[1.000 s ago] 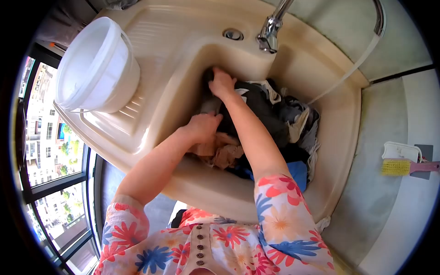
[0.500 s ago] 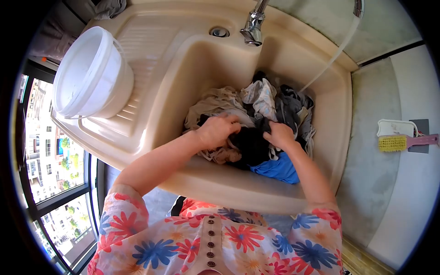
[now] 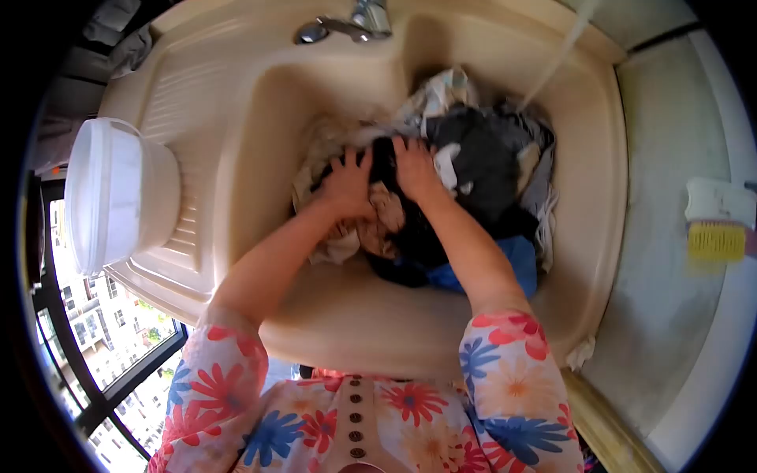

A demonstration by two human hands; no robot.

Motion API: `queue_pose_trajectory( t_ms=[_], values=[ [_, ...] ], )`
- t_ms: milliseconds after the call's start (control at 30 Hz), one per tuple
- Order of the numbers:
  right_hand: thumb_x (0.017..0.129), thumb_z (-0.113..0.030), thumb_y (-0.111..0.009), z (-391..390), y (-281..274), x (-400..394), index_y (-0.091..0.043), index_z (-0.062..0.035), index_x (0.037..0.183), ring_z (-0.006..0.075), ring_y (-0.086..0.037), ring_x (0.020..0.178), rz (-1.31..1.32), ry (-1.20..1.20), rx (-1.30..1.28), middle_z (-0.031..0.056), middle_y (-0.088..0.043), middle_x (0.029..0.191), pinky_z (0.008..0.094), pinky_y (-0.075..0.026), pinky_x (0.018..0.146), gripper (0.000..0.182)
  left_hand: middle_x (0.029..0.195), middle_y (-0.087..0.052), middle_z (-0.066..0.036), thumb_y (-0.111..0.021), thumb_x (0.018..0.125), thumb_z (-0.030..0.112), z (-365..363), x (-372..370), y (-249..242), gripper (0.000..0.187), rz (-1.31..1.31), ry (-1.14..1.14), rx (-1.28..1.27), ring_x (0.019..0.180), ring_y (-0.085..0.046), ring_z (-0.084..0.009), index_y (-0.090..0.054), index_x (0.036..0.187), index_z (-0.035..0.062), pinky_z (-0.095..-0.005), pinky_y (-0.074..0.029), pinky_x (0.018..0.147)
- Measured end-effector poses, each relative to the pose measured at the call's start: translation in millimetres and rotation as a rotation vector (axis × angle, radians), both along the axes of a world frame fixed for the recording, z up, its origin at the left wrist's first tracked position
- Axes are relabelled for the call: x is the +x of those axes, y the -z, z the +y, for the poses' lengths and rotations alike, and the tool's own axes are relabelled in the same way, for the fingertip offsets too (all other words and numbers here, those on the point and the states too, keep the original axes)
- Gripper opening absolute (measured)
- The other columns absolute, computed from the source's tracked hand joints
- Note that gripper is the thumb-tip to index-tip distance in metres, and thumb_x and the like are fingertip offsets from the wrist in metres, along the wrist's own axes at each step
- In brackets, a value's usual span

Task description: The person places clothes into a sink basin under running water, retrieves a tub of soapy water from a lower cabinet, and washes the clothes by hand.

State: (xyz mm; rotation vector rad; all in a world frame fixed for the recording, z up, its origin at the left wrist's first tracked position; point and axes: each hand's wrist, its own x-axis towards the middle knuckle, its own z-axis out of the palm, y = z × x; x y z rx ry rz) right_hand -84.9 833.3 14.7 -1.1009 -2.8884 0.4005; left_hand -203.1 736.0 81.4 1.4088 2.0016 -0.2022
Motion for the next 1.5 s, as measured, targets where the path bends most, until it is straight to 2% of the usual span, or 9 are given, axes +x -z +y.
queue_pose_trajectory(
  t_ms=[167,300,533,767,867,967,1033,1200,1500],
  values=[
    [0.072,-0.013,-0.062,6.3,-81.1,38.3,-0.047,0.0,0.115,0.0356,-0.047,0.106,0.254,-0.179,-0.227,0.0198,-0.051,0.112,0.0372,-0.039,0.09,0.047,0.137,-0.02,-0.019,-0.078,0.043,0.031,-7.2,-11.4,1.4,0.117,-0.029,0.005,0.139,0.117,-0.032,-0.0441,-0.014,0.139,0.0133,-0.0444,-0.041,0.091],
    [0.071,-0.023,-0.065,-12.7,-174.6,138.3,-0.05,-0.0071,0.116,0.0339,-0.045,0.108,0.004,-0.095,-0.029,0.0132,-0.05,0.117,0.0441,-0.038,0.089,0.051,0.136,-0.023,-0.019,-0.076,0.042,0.029,-8.5,-11.2,1.3,0.112,-0.027,-0.005,0.183,0.117,-0.034,-0.0445,-0.019,0.138,0.0151,-0.045,-0.041,0.092],
    [0.054,-0.021,-0.079,-34.0,-85.8,221.1,-0.02,-0.0135,0.137,0.042,-0.032,0.118,-0.543,0.223,-0.121,0.0255,-0.025,0.134,0.0449,-0.034,0.097,0.102,0.134,-0.027,-0.022,-0.077,0.041,0.033,-4.0,-17.1,-6.3,0.115,-0.029,0.017,0.126,0.115,-0.04,-0.0403,-0.019,0.137,0.0085,-0.0415,-0.041,0.091],
    [0.06,-0.008,-0.071,61.6,-56.4,188.2,-0.03,-0.0197,0.134,0.0336,-0.031,0.123,-0.439,0.213,0.046,0.014,-0.028,0.137,0.0539,-0.029,0.096,0.086,0.111,-0.049,-0.031,-0.075,0.048,0.051,-26.4,-2.7,-17.1,0.114,-0.166,0.102,-0.124,0.101,-0.053,-0.0372,-0.025,0.126,-0.0154,-0.0377,-0.045,0.086],
    [0.068,-0.006,-0.062,69.6,-31.2,189.2,-0.039,-0.0231,0.129,0.0326,-0.03,0.124,-0.243,0.222,0.324,0.0122,-0.03,0.137,0.0527,-0.027,0.098,0.067,0.102,-0.056,-0.028,-0.071,0.051,0.055,-17.0,10.2,-54.3,0.094,-0.269,0.157,-0.334,0.09,-0.058,-0.0345,-0.047,0.111,-0.0127,-0.0404,-0.048,0.075],
    [0.072,-0.014,-0.06,50.9,-75.7,196.8,-0.038,-0.0215,0.129,0.0325,-0.028,0.126,-0.093,0.555,0.086,0.0141,-0.029,0.137,0.05,-0.027,0.099,0.062,0.079,-0.062,-0.02,-0.07,0.052,0.052,30.0,12.8,-87.4,0.062,-0.01,0.811,-0.264,0.076,-0.06,-0.0318,-0.064,0.082,-0.0026,-0.0436,-0.048,0.062],
    [0.074,-0.03,-0.059,49.3,-59.4,209.1,-0.033,-0.0172,0.132,0.0361,-0.024,0.127,0.158,0.718,-0.074,0.0186,-0.024,0.138,0.0493,-0.029,0.098,0.065,0.053,-0.055,-0.015,-0.066,0.057,0.038,69.1,22.9,-100.8,0.031,-0.142,0.762,0.181,0.06,-0.058,-0.0327,-0.061,0.059,0.0083,-0.0418,-0.047,0.058],
    [0.072,-0.041,-0.061,21.1,-50.6,160.2,-0.022,-0.011,0.136,0.0421,-0.016,0.127,-0.151,0.847,-0.094,0.0223,-0.018,0.138,0.0628,-0.029,0.089,0.08,0.113,-0.053,-0.016,-0.068,0.06,0.045,179.2,97.4,-38.3,0.057,0.047,0.408,0.829,0.104,-0.052,-0.0313,-0.058,0.108,0.0149,-0.0395,-0.045,0.084],
    [0.068,-0.029,-0.061,96.4,-5.6,183.8,-0.038,-0.008,0.127,0.0418,-0.037,0.116,0.2,0.565,-0.133,0.0266,-0.034,0.127,0.0439,-0.038,0.093,0.067,0.107,-0.059,-0.017,-0.068,0.058,0.035,222.9,94.5,-13.1,0.052,-0.097,0.15,0.19,0.1,-0.057,-0.0312,-0.062,0.101,0.0069,-0.0405,-0.046,0.084]
  ],
)
